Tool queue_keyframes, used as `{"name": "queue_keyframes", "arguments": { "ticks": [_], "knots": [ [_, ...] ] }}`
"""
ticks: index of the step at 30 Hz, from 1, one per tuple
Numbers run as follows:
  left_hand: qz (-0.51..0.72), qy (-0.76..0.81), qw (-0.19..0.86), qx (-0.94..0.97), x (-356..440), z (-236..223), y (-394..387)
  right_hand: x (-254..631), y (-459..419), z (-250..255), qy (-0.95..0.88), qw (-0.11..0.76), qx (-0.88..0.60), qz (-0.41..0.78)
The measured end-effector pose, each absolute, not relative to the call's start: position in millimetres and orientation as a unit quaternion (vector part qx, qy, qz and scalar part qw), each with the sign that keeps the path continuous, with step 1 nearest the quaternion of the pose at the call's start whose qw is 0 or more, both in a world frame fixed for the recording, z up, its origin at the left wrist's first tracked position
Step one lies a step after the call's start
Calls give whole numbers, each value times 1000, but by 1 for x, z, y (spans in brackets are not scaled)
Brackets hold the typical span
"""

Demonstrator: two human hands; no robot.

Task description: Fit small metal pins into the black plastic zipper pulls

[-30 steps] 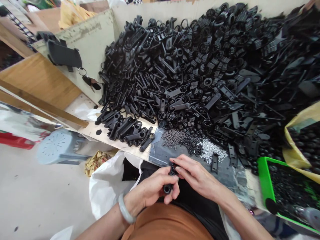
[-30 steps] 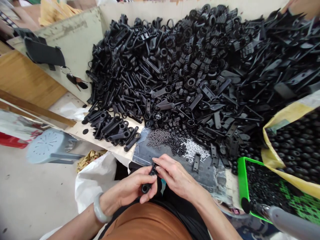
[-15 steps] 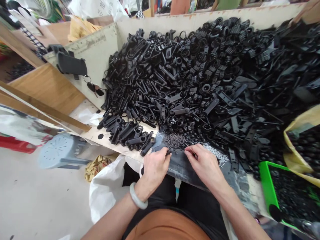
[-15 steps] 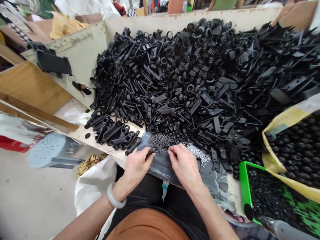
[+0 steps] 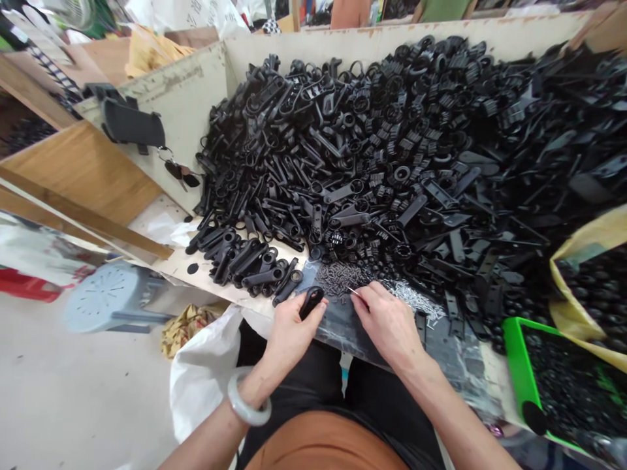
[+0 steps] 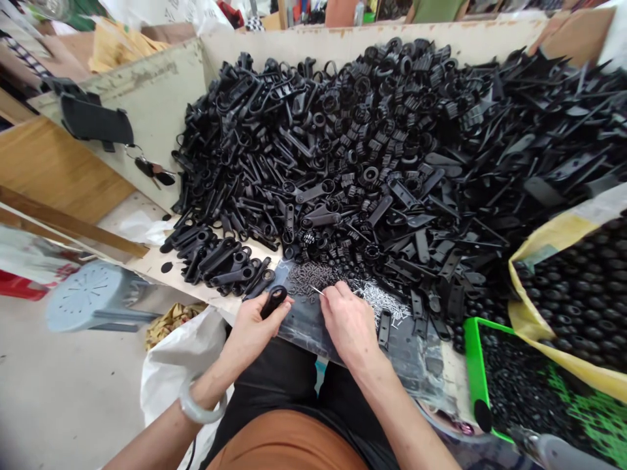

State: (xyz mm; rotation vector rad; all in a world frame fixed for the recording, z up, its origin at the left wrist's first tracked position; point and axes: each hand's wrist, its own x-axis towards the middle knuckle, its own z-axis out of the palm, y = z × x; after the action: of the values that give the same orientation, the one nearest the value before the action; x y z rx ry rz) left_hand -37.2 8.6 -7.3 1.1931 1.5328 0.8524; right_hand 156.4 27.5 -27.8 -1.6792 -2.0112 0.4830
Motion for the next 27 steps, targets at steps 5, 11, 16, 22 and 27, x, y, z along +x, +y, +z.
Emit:
{"name": "queue_keyframes", "arguments": {
  "ticks": [5,11,16,22,27],
  "knots": [
    [381,561,692,248,-28,11,-5,155,10,-14,-591,399,-575,401],
    [400,495,757,146,-8,17,-13,140,-15,-8,-386,510,-520,567],
    [398,471,777,127,-2,18,-18,137,-21,-13,-372,528,-522,557],
    [414,502,734,195,-3,17,-25,142,-24,-15,-487,528,-501,483],
    [406,529,702,248,-4,14,-27,142,-31,-19,-477,506,-512,505]
  ]
}}
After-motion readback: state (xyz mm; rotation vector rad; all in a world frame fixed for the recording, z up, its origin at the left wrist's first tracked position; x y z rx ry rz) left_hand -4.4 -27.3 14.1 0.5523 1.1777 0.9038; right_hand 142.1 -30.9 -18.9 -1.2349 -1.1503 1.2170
